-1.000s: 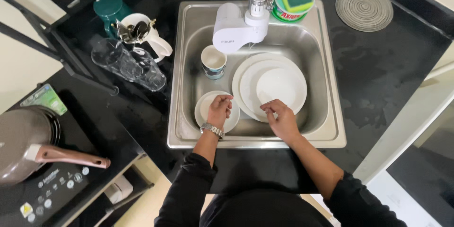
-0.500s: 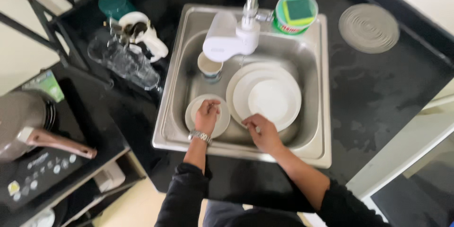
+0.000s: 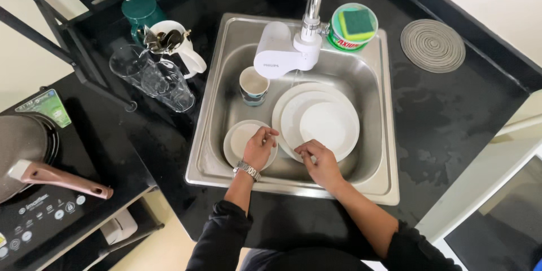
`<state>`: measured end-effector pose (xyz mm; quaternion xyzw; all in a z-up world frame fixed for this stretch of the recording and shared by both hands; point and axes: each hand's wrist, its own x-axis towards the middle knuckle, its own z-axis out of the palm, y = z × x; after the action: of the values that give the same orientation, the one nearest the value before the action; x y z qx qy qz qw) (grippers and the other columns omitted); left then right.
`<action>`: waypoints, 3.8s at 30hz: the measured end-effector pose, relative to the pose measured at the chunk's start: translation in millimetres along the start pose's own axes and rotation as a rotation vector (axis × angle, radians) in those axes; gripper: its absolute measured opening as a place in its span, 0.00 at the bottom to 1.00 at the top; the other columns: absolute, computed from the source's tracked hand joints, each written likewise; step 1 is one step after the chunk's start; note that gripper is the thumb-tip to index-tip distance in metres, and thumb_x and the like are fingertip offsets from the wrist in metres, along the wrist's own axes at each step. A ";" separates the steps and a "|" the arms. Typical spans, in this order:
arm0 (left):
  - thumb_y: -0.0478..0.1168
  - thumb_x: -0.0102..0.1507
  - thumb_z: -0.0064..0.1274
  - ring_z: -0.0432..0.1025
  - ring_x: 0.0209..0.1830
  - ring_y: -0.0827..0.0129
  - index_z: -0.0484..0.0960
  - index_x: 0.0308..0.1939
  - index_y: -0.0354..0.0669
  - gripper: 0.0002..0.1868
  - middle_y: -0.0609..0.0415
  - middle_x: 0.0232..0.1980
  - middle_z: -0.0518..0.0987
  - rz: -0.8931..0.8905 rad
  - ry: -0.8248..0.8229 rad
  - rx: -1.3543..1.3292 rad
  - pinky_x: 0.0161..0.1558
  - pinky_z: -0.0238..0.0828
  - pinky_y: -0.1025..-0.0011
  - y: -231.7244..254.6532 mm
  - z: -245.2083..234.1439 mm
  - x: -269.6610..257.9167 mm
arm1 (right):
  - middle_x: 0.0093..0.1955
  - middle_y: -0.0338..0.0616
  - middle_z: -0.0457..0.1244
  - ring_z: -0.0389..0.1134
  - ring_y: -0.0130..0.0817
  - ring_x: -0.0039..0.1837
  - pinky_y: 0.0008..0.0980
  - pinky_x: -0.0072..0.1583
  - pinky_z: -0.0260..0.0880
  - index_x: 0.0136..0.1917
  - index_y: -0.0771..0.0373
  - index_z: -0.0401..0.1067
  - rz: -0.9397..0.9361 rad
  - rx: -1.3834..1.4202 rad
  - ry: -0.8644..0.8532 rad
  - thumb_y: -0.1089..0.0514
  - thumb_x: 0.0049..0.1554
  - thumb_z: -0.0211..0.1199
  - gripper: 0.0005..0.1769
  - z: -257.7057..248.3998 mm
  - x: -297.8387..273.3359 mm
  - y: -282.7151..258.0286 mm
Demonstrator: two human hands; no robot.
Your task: The person washes several dishes in a kitchen sink using running water from a faucet. They rinse a mug, a small bowl, a larger bowl, and a plate, handling each item individually under the stream before placing them aside.
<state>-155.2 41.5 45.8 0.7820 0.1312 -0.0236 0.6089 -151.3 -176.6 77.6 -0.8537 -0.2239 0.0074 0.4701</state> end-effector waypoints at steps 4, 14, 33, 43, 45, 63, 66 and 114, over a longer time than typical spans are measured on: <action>0.38 0.65 0.47 0.71 0.21 0.75 0.84 0.45 0.57 0.11 0.62 0.27 0.82 -0.030 -0.026 -0.032 0.31 0.70 0.75 -5.7 5.9 2.2 | 0.39 0.45 0.69 0.73 0.45 0.41 0.40 0.49 0.75 0.44 0.59 0.79 -0.021 0.056 0.026 0.68 0.57 0.61 0.08 -2.0 -2.9 2.1; 0.46 0.71 0.46 0.74 0.22 0.72 0.83 0.48 0.45 0.13 0.53 0.34 0.82 0.055 -0.079 -0.256 0.31 0.72 0.72 76.2 37.3 69.2 | 0.39 0.45 0.69 0.74 0.41 0.39 0.38 0.47 0.75 0.45 0.61 0.81 -0.046 0.188 0.051 0.70 0.57 0.61 0.10 8.7 1.3 19.4; 0.38 0.68 0.31 0.64 0.14 0.76 0.77 0.26 0.43 0.20 0.57 0.17 0.68 -0.119 -0.045 -0.190 0.15 0.55 0.82 121.3 64.5 164.4 | 0.36 0.46 0.68 0.72 0.44 0.37 0.38 0.44 0.75 0.42 0.61 0.77 -0.049 0.167 0.015 0.71 0.56 0.60 0.08 -3.9 -1.5 -5.1; 0.51 0.70 0.38 0.55 0.08 0.79 0.65 0.24 0.56 0.19 0.66 0.15 0.61 -0.345 -0.297 -1.243 0.12 0.50 0.83 113.9 52.2 137.9 | 0.39 0.50 0.68 0.72 0.51 0.42 0.42 0.48 0.73 0.45 0.63 0.77 -0.100 0.151 0.043 0.70 0.55 0.60 0.08 -3.2 -0.9 2.6; 0.56 0.68 0.42 0.49 0.05 0.82 0.57 0.12 0.60 0.29 0.68 0.11 0.55 -0.424 -0.996 -1.586 0.12 0.45 0.85 102.6 50.4 124.0 | 0.40 0.52 0.67 0.71 0.53 0.42 0.45 0.48 0.72 0.45 0.65 0.77 -0.127 0.180 0.031 0.71 0.54 0.59 0.08 1.2 -1.2 6.0; 0.42 0.64 0.58 0.69 0.67 0.62 0.74 0.62 0.64 0.22 0.58 0.64 0.68 0.061 0.285 0.652 0.61 0.70 0.58 56.8 -11.6 100.7 | 0.38 0.45 0.69 0.73 0.43 0.39 0.37 0.46 0.73 0.44 0.61 0.80 -0.067 0.125 0.004 0.70 0.55 0.61 0.10 -3.7 -7.3 9.3; 0.49 0.64 0.55 0.65 0.73 0.57 0.65 0.72 0.54 0.33 0.47 0.72 0.69 -0.005 0.069 0.846 0.68 0.65 0.53 51.7 -8.4 119.5 | 0.38 0.44 0.69 0.74 0.40 0.38 0.37 0.47 0.74 0.44 0.59 0.81 -0.066 0.144 -0.028 0.71 0.55 0.61 0.11 -5.4 -7.0 10.8; 0.41 0.60 0.61 0.77 0.21 0.61 0.53 0.77 0.30 0.47 0.33 0.38 0.84 -0.561 0.158 -0.882 0.34 0.86 0.65 88.9 63.0 74.6 | 0.51 0.41 0.67 0.69 0.35 0.45 0.33 0.50 0.69 0.61 0.54 0.69 0.017 -0.071 0.327 0.61 0.65 0.56 0.11 -120.2 237.9 16.2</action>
<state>-54.7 -25.6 99.1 0.3858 0.3786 -0.0692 0.8385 95.6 -187.5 178.7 -0.8614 -0.1372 -0.1354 0.4699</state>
